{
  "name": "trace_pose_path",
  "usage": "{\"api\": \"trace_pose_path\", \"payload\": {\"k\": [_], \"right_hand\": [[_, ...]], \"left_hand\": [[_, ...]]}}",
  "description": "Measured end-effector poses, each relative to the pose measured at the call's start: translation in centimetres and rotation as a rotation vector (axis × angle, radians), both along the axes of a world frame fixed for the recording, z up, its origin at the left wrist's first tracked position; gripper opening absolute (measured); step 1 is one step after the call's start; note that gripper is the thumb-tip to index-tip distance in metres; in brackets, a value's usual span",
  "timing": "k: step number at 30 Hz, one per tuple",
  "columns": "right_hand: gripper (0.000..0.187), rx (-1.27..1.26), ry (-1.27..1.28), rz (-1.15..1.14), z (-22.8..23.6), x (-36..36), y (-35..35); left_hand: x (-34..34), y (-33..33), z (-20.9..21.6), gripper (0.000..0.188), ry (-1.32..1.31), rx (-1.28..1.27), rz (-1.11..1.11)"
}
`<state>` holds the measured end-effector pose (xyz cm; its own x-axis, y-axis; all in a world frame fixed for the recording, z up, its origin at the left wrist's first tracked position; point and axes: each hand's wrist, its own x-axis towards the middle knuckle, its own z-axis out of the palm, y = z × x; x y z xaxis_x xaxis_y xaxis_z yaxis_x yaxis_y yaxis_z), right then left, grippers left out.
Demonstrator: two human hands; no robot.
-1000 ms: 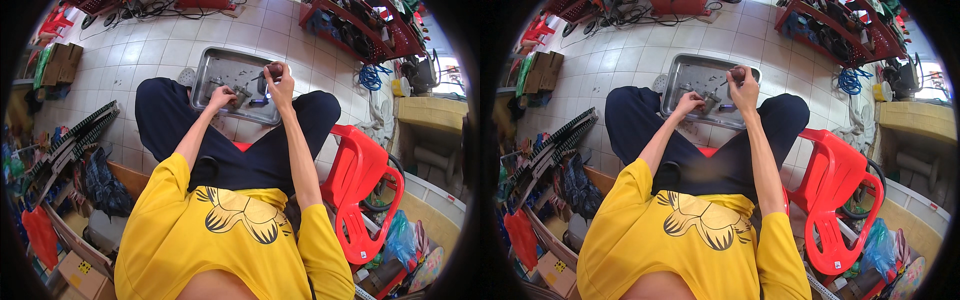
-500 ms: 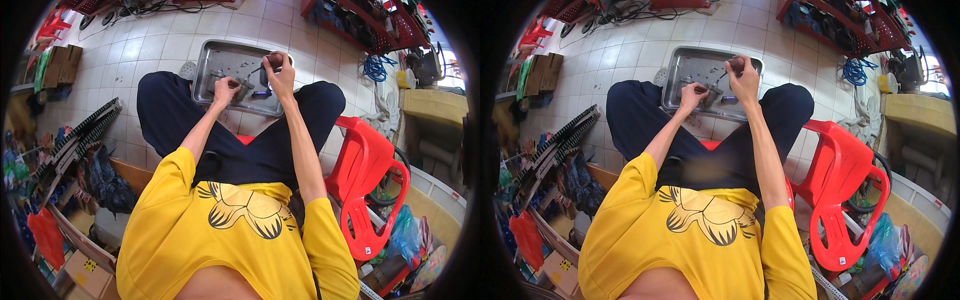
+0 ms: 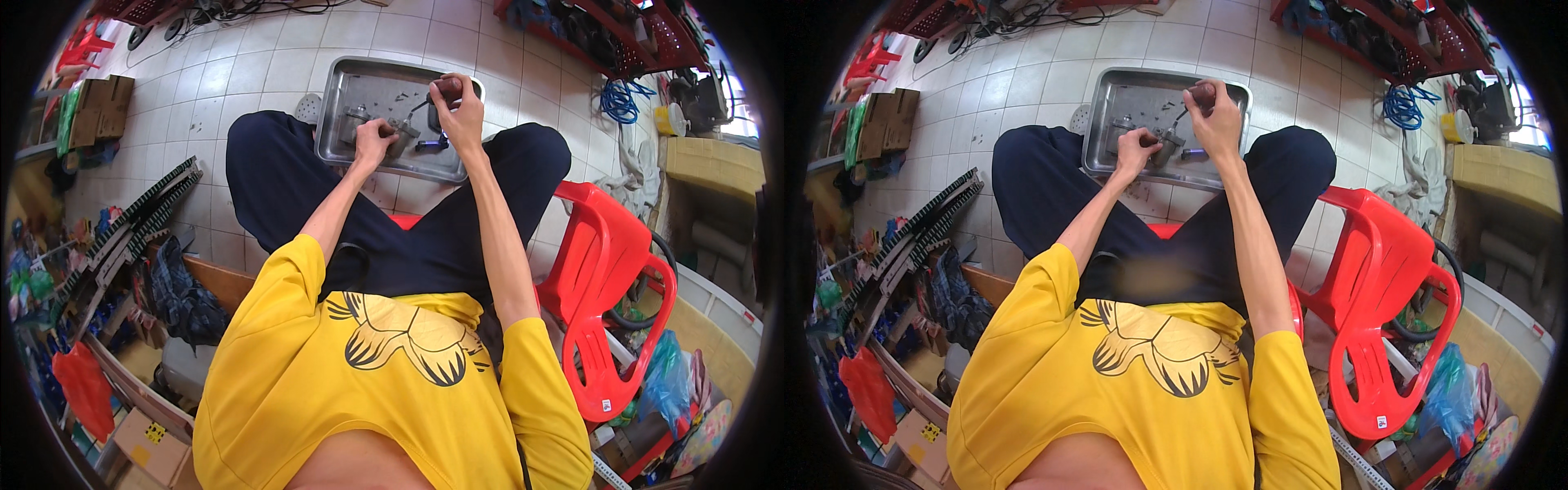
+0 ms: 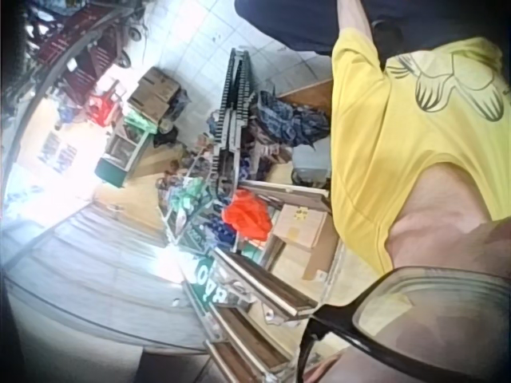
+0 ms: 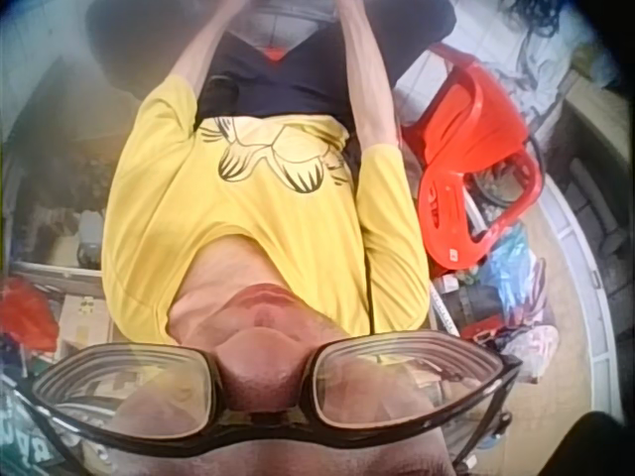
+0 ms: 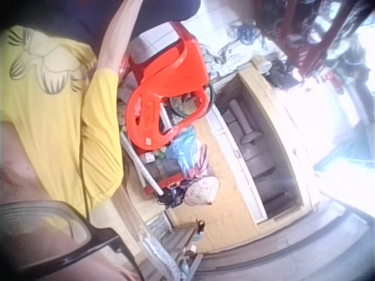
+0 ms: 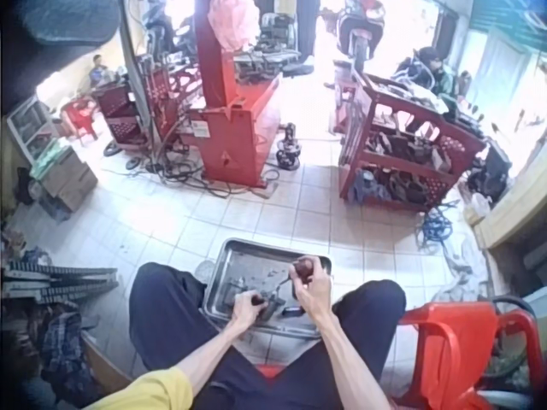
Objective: The person disassembles a starter motor by using a screwdriver to remove screws and pry the components apart while holding the object over a metal tray.
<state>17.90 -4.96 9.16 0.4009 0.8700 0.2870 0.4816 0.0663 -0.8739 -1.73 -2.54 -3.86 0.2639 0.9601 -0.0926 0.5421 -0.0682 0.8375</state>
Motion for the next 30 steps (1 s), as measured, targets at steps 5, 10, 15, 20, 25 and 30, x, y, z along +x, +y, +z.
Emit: {"api": "trace_pose_path", "payload": {"k": [5,10,15,20,25,30], "right_hand": [[0.032,-0.016,-0.036,-0.007,-0.3,0.2,0.1],[0.032,-0.024,-0.009,-0.002,0.1,-0.2,0.2],[0.032,-0.029,-0.034,-0.003,-0.1,0.0,0.1],[0.033,0.001,-0.075,-0.01,-0.6,0.1,0.4],[0.034,-0.008,-0.055,-0.011,-0.7,0.0,0.4],[0.034,-0.022,-0.038,-0.01,-0.6,0.1,0.4]], "left_hand": [[0.1,0.6,0.1,0.02,-0.018,-0.022,-0.031],[-0.3,0.6,-0.2,0.019,-0.022,0.02,-0.03],[0.4,-0.1,1.3,0.017,-0.02,-0.015,-0.043],[0.5,-0.4,1.6,0.015,-0.04,0.03,-0.078],[0.5,-0.4,1.6,0.016,-0.036,0.051,-0.088],[0.5,-0.4,1.7,0.013,0.007,0.028,-0.131]]}}
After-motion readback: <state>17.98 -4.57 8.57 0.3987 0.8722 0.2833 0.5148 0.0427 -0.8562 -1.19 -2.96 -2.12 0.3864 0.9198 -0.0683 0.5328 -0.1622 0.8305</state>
